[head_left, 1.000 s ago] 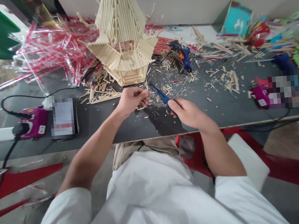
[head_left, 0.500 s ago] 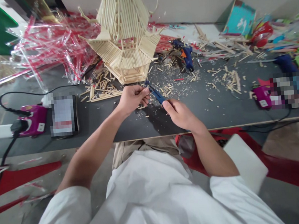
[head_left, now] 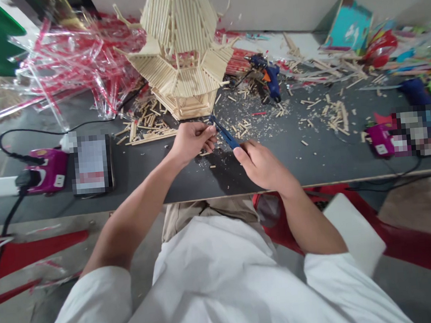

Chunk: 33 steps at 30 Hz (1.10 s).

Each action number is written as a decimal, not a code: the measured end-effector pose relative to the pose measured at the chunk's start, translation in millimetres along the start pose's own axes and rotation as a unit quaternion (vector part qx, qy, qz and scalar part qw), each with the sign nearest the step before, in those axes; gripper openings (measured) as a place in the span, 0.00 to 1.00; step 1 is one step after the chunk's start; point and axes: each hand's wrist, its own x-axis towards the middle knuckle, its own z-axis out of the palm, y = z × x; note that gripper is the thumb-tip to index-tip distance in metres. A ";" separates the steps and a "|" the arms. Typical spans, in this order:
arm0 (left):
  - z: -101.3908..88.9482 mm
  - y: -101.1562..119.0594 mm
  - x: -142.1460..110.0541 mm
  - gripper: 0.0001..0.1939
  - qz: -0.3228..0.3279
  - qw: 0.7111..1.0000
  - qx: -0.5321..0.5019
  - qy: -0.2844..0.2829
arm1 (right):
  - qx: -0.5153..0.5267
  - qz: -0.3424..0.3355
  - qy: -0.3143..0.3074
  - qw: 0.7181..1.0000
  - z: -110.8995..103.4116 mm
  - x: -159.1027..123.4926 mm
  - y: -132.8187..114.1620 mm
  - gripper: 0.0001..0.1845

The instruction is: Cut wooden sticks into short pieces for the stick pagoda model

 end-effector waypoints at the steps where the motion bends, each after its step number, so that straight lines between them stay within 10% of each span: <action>1: -0.2 0.0 0.5 0.15 -0.002 1.000 -0.002 0.002 | -0.005 0.000 0.002 1.000 2.3 0.2 0.7 0.30; 17: -1.1 -3.3 1.9 0.16 0.012 1.000 0.011 0.001 | 0.048 -0.006 0.002 0.999 8.1 4.3 9.6 0.29; 33: 1.1 -4.5 2.3 0.15 0.014 0.999 0.026 0.015 | -0.126 0.041 0.004 0.991 10.4 6.1 -3.1 0.34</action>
